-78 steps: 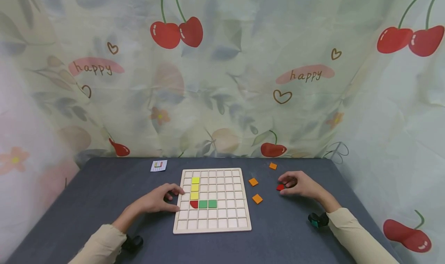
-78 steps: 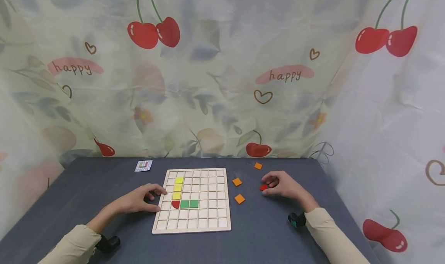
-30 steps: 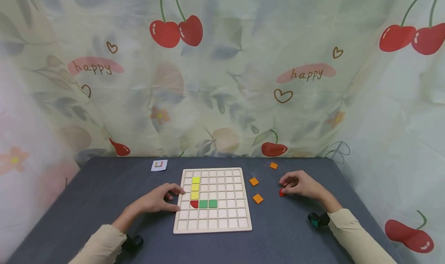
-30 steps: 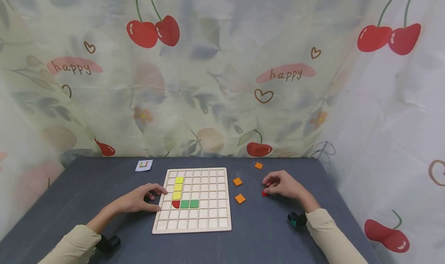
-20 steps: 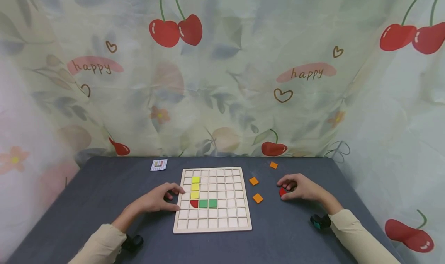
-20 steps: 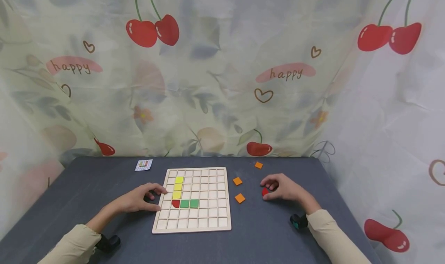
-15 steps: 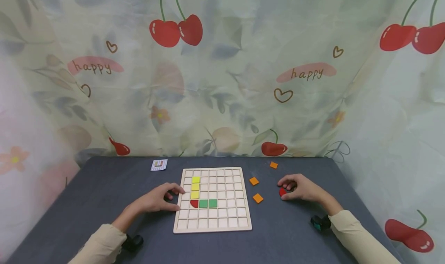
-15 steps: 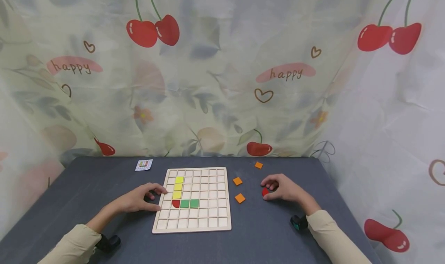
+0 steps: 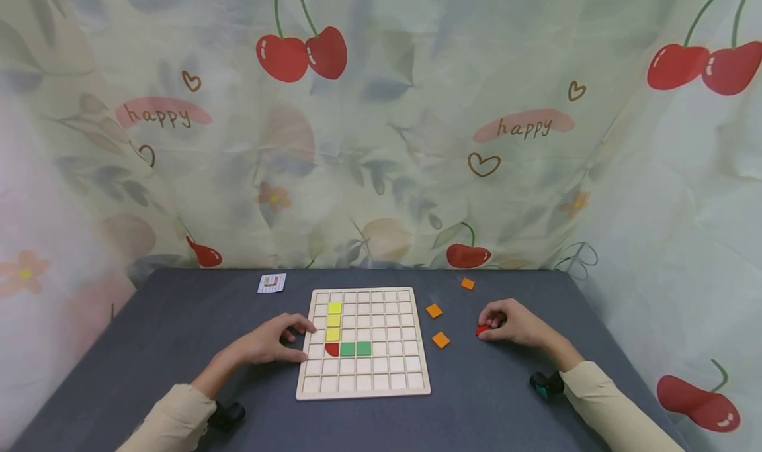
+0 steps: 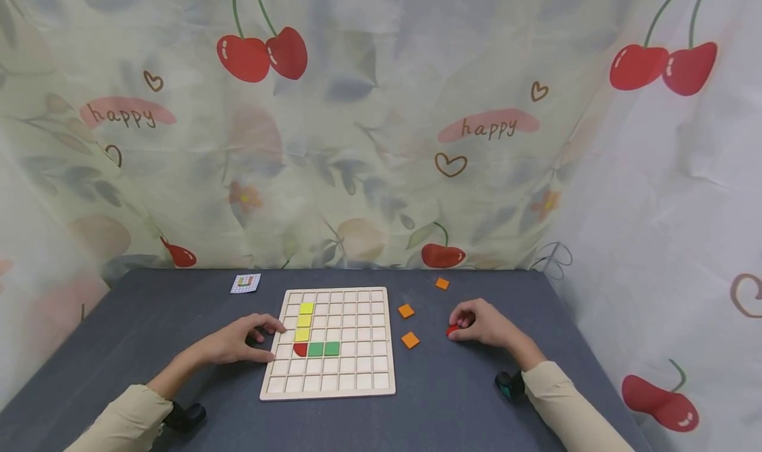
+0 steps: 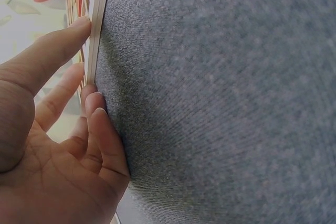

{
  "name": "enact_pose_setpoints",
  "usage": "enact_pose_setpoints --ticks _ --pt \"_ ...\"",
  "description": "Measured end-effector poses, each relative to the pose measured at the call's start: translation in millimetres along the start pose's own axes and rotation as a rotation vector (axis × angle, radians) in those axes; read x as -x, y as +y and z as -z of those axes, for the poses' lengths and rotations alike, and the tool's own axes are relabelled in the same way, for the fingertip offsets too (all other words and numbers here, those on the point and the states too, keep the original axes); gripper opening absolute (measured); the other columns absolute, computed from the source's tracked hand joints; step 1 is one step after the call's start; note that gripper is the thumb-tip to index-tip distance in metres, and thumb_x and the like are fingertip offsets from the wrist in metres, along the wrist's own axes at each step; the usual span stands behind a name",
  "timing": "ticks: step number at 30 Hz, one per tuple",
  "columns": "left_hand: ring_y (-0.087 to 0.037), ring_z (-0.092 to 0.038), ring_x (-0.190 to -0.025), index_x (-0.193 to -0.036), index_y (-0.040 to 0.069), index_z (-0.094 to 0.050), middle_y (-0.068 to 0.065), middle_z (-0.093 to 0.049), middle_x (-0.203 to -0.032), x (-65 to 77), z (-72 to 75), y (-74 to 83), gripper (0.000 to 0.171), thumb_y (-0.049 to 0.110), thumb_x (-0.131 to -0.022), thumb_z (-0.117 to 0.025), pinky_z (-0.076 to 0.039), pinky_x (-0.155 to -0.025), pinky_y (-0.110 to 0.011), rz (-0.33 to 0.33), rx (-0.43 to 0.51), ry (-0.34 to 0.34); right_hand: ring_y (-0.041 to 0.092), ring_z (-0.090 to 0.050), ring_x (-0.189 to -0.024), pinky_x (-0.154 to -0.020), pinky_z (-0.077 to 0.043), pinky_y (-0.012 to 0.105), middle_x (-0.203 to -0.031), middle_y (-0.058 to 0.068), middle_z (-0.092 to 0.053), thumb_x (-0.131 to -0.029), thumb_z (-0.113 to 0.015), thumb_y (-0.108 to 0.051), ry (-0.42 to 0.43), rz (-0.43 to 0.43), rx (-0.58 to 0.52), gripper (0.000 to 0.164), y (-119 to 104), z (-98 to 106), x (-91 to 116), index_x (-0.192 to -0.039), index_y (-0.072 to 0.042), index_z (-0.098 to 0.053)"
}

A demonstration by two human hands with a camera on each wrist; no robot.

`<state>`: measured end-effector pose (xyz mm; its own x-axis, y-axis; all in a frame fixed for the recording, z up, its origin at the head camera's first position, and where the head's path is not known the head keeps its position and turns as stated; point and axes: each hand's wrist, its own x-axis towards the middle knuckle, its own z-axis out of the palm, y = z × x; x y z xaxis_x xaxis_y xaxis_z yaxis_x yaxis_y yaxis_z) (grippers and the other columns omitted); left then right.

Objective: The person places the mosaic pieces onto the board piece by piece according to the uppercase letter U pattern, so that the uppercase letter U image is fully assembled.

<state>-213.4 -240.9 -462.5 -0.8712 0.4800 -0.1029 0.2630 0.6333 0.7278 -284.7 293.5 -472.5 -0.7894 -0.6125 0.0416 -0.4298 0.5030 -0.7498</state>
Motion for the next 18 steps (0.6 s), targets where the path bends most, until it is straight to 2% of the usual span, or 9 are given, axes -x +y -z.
enact_pose_setpoints --ticks 18 --pt "-0.026 -0.052 -0.098 -0.125 0.009 -0.064 -0.008 -0.054 -0.115 -0.5 -0.6 1.0 0.045 0.021 -0.086 -0.084 -0.044 -0.086 -0.046 0.013 -0.014 0.008 0.017 -0.056 -0.074 -0.066 -0.047 0.026 -0.083 0.002 -0.063 -0.089 -0.081 -0.013 -0.01 0.014 -0.006 0.014 -3.8 -0.5 0.9 -0.096 -0.007 -0.071"
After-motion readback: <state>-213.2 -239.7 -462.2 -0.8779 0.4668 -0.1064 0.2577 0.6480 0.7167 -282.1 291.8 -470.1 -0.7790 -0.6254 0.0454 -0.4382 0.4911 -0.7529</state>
